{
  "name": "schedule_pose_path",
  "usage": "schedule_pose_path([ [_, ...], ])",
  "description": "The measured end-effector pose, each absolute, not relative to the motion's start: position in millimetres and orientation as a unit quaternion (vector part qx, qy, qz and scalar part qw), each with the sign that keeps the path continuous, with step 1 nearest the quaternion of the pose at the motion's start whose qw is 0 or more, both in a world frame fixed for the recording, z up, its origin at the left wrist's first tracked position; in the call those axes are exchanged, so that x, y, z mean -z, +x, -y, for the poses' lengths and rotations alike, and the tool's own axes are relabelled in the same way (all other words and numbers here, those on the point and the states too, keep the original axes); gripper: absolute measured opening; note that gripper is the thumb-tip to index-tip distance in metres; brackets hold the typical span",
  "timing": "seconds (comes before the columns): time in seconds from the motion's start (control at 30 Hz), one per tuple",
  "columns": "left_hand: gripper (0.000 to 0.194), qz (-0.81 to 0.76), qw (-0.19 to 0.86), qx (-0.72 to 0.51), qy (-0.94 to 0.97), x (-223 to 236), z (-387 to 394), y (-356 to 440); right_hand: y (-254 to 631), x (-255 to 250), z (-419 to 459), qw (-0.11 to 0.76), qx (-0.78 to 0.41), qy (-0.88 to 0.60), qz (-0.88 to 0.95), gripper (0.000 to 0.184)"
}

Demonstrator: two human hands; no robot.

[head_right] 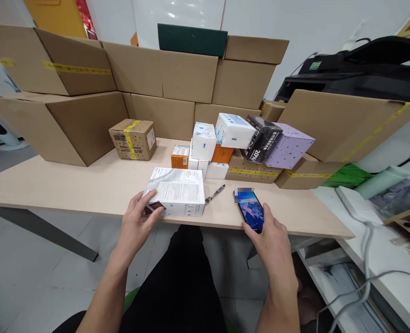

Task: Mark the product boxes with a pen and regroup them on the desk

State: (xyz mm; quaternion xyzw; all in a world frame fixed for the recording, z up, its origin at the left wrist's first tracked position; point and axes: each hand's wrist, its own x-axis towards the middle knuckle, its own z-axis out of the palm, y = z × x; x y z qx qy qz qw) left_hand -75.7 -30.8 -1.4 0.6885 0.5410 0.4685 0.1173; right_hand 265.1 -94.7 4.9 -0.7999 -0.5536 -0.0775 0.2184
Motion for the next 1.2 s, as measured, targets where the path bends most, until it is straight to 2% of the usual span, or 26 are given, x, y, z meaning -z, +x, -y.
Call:
schedule_pose_path([
  [0.2,0.040,-0.516,0.096,-0.472,0.708,2.9,21.9,-82.6,290.0,9.0,80.1,0.168,0.067,-0.797,0.576,0.075],
  [0.33,0.038,-0.502,0.089,-0.478,0.715,2.0,18.4,-88.0,288.8,11.0,79.1,0.158,0.094,-0.776,0.604,0.061],
  [0.4,0.037,-0.494,0.105,-0.477,0.720,1.2,16.7,-93.6,273.2,5.9,80.0,0.198,0.124,-0.746,0.623,0.061],
  [0.47,0.036,-0.490,0.131,-0.471,0.722,-0.1,14.9,-101.2,246.0,-1.7,79.7,0.255,0.146,-0.687,0.665,0.069],
  [0.6,0.037,-0.480,0.204,-0.471,0.711,-4.5,11.7,-120.4,177.8,-11.1,70.8,0.249,0.137,-0.540,0.792,0.078],
  [0.77,0.041,-0.476,0.268,-0.470,0.694,-9.8,10.2,-153.1,127.8,-7.5,49.0,0.307,0.219,-0.393,0.839,0.055],
  [0.83,0.044,-0.480,0.283,-0.481,0.676,-11.3,10.1,-168.0,118.5,-10.3,41.4,0.338,0.237,-0.346,0.842,0.052],
  [0.9,0.056,-0.469,0.301,-0.531,0.639,-12.2,9.4,-181.1,109.7,-17.6,34.9,0.370,0.227,-0.314,0.845,0.055],
  [0.97,0.069,-0.439,0.307,-0.614,0.580,-12.0,8.0,-189.9,99.7,-27.1,27.5,0.408,0.193,-0.317,0.834,0.064],
  [1.03,0.071,-0.417,0.305,-0.678,0.524,-10.1,6.1,-192.9,89.0,-36.1,17.1,0.446,0.141,-0.368,0.804,0.071],
  [1.1,0.066,-0.423,0.311,-0.689,0.499,-6.8,3.8,-190.1,78.6,-43.3,2.8,0.474,0.085,-0.445,0.754,0.073],
  [1.2,0.064,-0.464,0.343,-0.639,0.509,-1.7,-1.4,-176.0,64.2,-51.8,-22.4,0.498,-0.006,-0.546,0.674,0.074],
])
